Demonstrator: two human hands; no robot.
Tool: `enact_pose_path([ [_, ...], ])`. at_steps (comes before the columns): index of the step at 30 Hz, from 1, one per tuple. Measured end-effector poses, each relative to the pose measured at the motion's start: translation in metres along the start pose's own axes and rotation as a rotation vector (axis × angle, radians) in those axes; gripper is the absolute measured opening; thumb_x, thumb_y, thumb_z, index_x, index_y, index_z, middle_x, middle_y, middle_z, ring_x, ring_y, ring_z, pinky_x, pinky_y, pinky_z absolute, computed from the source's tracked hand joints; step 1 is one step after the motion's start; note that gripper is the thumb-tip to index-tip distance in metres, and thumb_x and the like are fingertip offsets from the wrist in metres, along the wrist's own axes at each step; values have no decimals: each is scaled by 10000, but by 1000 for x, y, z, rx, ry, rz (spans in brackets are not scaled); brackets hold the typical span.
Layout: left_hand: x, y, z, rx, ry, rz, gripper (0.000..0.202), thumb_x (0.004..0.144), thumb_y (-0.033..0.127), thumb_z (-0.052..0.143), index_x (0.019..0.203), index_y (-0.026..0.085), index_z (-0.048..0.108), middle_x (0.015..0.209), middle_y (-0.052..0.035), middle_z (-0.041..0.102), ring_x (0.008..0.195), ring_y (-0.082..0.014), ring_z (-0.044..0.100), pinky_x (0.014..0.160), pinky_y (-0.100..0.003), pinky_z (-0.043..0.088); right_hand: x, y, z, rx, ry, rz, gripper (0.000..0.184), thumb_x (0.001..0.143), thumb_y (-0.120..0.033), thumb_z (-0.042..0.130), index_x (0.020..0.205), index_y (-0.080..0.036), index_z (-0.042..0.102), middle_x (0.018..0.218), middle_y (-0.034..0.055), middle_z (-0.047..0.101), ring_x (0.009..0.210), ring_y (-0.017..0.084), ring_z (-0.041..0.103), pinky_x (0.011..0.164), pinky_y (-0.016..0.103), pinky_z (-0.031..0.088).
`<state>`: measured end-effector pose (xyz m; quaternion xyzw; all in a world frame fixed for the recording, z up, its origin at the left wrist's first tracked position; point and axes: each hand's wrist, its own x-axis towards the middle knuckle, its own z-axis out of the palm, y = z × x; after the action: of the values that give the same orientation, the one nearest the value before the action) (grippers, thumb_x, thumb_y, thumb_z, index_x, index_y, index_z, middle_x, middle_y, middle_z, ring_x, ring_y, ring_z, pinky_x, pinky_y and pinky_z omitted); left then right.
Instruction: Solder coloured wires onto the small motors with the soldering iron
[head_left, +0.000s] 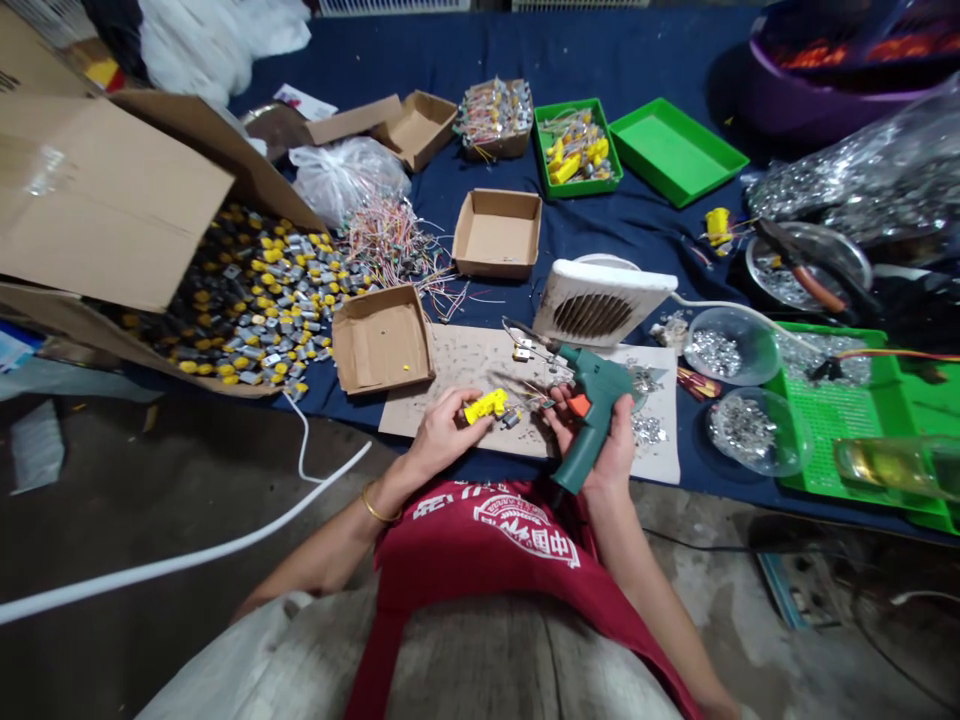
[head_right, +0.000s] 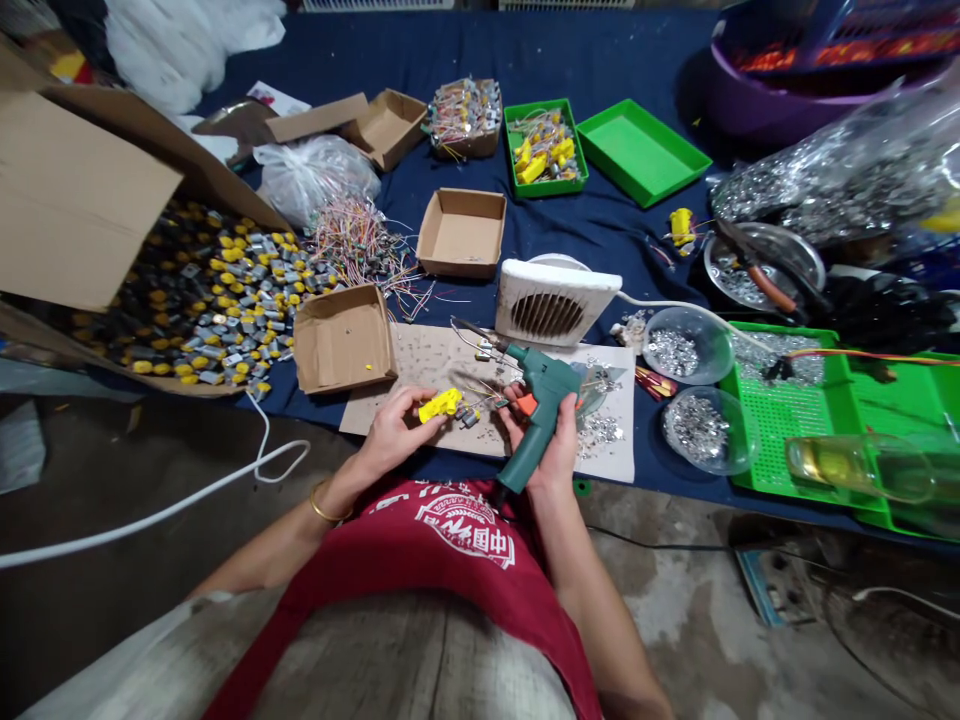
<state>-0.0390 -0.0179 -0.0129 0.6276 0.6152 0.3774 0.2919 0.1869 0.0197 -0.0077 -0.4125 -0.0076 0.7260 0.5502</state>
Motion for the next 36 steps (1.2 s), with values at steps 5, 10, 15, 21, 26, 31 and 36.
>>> enact_pose_path([
  [5, -6, -5, 13, -3, 20, -110, 341, 824, 352, 739, 1113, 181, 684, 942, -56, 690, 772, -169, 617, 711, -281, 503, -5, -2, 13, -9, 6, 24, 503, 901, -686, 575, 1018, -218, 718, 964, 61, 782, 922, 189, 756, 830, 334, 629],
  [10, -1, -13, 12, 181, 88, -57, 336, 886, 305, 681, 1199, 186, 657, 1074, -97, 697, 978, -230, 639, 886, -351, 506, -8, -7, 22, -22, -23, 34, 521, 911, -694, 561, 1024, -210, 716, 945, 66, 785, 895, 201, 764, 837, 357, 635],
  [15, 5, 4, 17, 394, 43, 177, 174, 966, 237, 581, 1060, 206, 724, 1130, -113, 709, 1109, -272, 604, 1016, -445, 391, -8, -8, 27, -51, -74, 32, 509, 907, -687, 573, 1028, -215, 722, 949, 63, 782, 901, 200, 761, 830, 353, 639],
  [21, 14, 14, 42, 439, -76, 241, 172, 980, 296, 595, 1033, 212, 736, 1038, -97, 721, 1037, -270, 590, 988, -458, 325, -12, -10, 33, -90, -77, 12, 514, 915, -694, 547, 1000, -221, 730, 945, 63, 781, 894, 205, 760, 805, 368, 647],
  [26, 15, 14, 50, 451, -80, 210, 90, 947, 262, 646, 935, 202, 712, 985, -86, 728, 1045, -281, 590, 1001, -470, 308, -13, -13, 38, -67, -42, 22, 546, 961, -680, 475, 973, -195, 726, 895, 69, 781, 840, 181, 759, 777, 332, 643],
  [31, 12, 14, 50, 409, -89, 226, 115, 952, 228, 630, 867, 203, 702, 1070, -83, 747, 1080, -280, 597, 1041, -491, 287, -10, -18, 41, -39, 33, 21, 576, 1004, -643, 387, 986, -174, 720, 911, 79, 781, 834, 176, 759, 753, 327, 639],
  [36, 17, 16, 49, 424, -53, 192, 173, 962, 257, 625, 812, 190, 680, 999, -92, 754, 1038, -282, 623, 1024, -491, 308, -3, -21, 36, -36, 61, 4, 558, 981, -647, 434, 996, -168, 720, 912, 74, 781, 849, 183, 759, 789, 347, 630],
])
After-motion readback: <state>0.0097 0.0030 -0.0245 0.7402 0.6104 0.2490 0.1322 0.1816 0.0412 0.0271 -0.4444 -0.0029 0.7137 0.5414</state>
